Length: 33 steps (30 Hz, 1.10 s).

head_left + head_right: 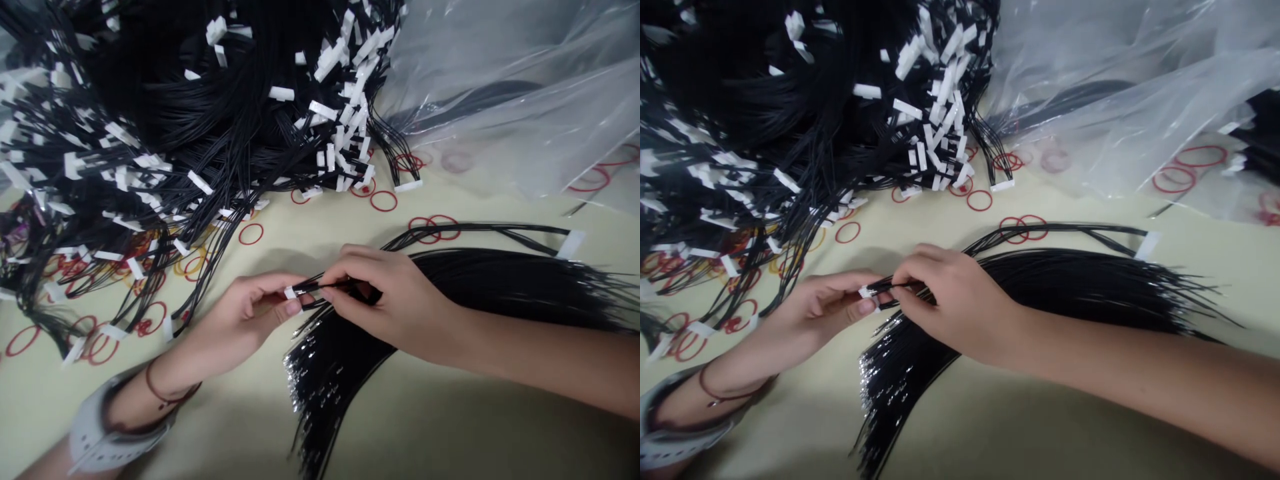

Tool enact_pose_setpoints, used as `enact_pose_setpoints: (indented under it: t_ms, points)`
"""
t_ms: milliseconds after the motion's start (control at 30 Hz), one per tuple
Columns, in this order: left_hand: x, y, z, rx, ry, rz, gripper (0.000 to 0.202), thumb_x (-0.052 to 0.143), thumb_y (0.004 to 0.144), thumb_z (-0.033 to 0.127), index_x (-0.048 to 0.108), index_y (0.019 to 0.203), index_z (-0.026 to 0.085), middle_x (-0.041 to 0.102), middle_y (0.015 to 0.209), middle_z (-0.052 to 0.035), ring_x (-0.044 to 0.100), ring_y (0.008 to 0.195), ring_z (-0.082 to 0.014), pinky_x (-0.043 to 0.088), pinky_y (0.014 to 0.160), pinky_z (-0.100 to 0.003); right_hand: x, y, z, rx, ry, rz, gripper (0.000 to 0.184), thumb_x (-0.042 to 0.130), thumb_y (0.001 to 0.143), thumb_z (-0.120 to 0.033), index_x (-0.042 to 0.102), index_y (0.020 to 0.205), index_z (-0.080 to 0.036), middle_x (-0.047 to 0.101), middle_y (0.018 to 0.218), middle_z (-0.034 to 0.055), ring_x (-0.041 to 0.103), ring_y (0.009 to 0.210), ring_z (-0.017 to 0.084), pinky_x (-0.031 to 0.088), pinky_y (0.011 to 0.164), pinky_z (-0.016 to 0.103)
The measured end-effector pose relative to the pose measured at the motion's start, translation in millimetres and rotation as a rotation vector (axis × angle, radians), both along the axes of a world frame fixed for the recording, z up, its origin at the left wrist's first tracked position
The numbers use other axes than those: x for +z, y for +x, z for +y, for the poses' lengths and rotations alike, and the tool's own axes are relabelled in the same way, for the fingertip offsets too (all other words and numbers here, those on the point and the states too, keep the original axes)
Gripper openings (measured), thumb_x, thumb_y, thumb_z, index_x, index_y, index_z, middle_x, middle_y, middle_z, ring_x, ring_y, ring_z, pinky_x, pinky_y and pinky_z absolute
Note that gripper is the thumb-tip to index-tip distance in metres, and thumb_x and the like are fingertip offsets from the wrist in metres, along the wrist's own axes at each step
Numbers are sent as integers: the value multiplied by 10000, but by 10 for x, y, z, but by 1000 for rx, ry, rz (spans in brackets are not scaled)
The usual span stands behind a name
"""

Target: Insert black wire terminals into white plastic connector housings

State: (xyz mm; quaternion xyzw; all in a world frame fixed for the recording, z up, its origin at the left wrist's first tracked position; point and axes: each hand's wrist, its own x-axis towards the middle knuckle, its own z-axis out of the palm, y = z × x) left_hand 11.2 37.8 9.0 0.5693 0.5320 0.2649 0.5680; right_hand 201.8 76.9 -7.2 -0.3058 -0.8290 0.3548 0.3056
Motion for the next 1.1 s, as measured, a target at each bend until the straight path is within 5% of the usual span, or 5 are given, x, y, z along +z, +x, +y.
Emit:
enact_pose_setpoints:
  t_ms: [333,700,1100]
  points:
    - [14,-3,9,-52,-25,89,248,540,829,184,623,1054,246,684,961,30,599,906,-104,457,784,-164,77,18,34,133,-98,-73,144,479,811,-121,591,872,-188,585,718,-55,481,614,41,347,602,167]
    - [-6,-16,15,-64,-7,109,257,554,817,202,613,1066,222,679,954,19,593,872,-103,462,766,-166,87,13,30,108,-138,-116,107,492,793,-158,582,734,-159,538,692,-40,464,623,41,336,602,175]
    - [-9,12,-3,-30,-40,39,272,563,816,165,624,1056,277,696,967,55,610,927,-68,455,797,-104,-60,-20,0,82,47,-162,185,443,847,-195,598,771,-126,527,702,-7,467,658,81,333,647,233]
